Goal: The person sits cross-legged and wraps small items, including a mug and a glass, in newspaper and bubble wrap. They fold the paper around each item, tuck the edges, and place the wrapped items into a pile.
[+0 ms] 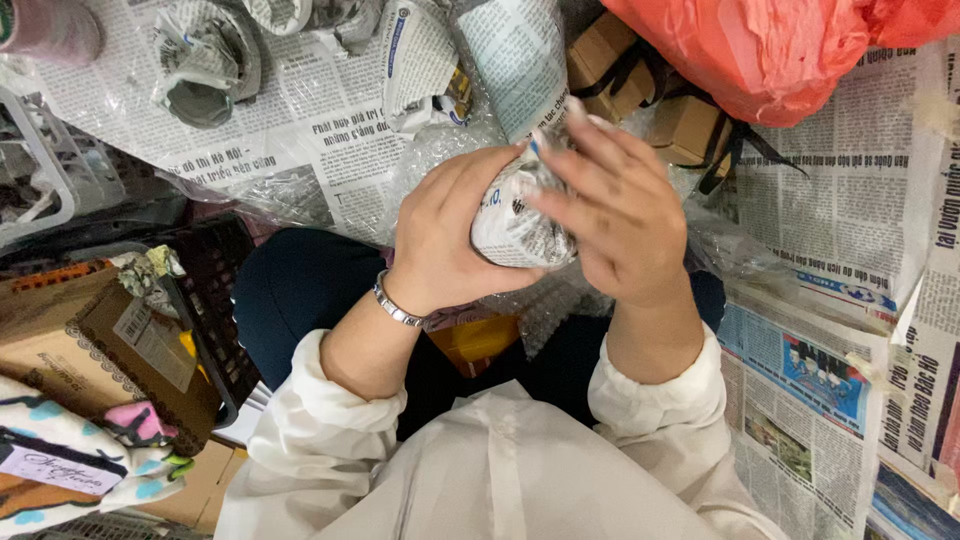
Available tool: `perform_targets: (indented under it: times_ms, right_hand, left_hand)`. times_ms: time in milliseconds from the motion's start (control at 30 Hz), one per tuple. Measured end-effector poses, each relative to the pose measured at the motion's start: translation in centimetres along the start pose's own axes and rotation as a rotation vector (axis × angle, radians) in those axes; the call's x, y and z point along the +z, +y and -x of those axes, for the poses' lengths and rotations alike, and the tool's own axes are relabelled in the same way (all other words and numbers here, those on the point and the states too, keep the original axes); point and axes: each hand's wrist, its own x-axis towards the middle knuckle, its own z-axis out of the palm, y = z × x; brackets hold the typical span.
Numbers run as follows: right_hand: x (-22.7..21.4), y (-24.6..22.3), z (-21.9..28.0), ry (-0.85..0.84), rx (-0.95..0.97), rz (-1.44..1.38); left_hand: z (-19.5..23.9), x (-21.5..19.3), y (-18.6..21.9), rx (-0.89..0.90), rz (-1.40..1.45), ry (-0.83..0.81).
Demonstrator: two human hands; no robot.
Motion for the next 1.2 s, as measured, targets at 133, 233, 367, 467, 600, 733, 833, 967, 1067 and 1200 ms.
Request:
perform_targets:
  times_ms: [133,233,367,467,600,733,833,967,1067,1200]
  right_hand:
    - [-0.4,-0.1,-0.6,-0.063,0.149,-0.336]
    - [-0.1,-0.3,-0.9,-0.129,0.162,-0.357]
    - [1.4,-0.2,-1.3,-0.133,0.214,-0.34]
    - [1.9,-0.8,-0.9,-0.086,0.316,-0.33]
    - [2.7,-1.5,-0.4,-0.039,0.584,-0.427]
    - [2.9,-1.6,-0.8,-0.021,0.605,-0.491]
    - [2.9,-2.3,-1.3,-0.054,0.514,-0.387]
    - [3.9,-2.6,-0.9,-0.024,0.515,-0.36]
    - [5.5,-2.0,-0.4,0.03,0.599,-0.415]
    - [6.3,-1.7,0.5,0.059,0.641,-0.54]
  left_hand:
    - [0.2,0.0,-0.2,0.038,-0.019,-0.028]
    - [0.2,0.2,-0.3,0.048,-0.086,-0.041]
    - [0.1,0.4,-0.3,0.037,-0.152,-0.051]
    - [0.0,0.3,0.0,0.063,-0.22,-0.066]
    - [-0.3,0.2,0.6,0.074,-0.282,-0.136]
    - [-0.3,-0.2,0.6,0.149,-0.401,-0.192]
    - [-0.2,-0.9,0.1,0.171,-0.396,-0.202]
    - [0.6,-0.6,-0.7,0.119,-0.288,-0.143]
    - [1.0,-0.5,-1.2,0.117,-0.317,-0.155]
    - [1.2,-0.8,-1.2,0.154,-0.4,-0.176]
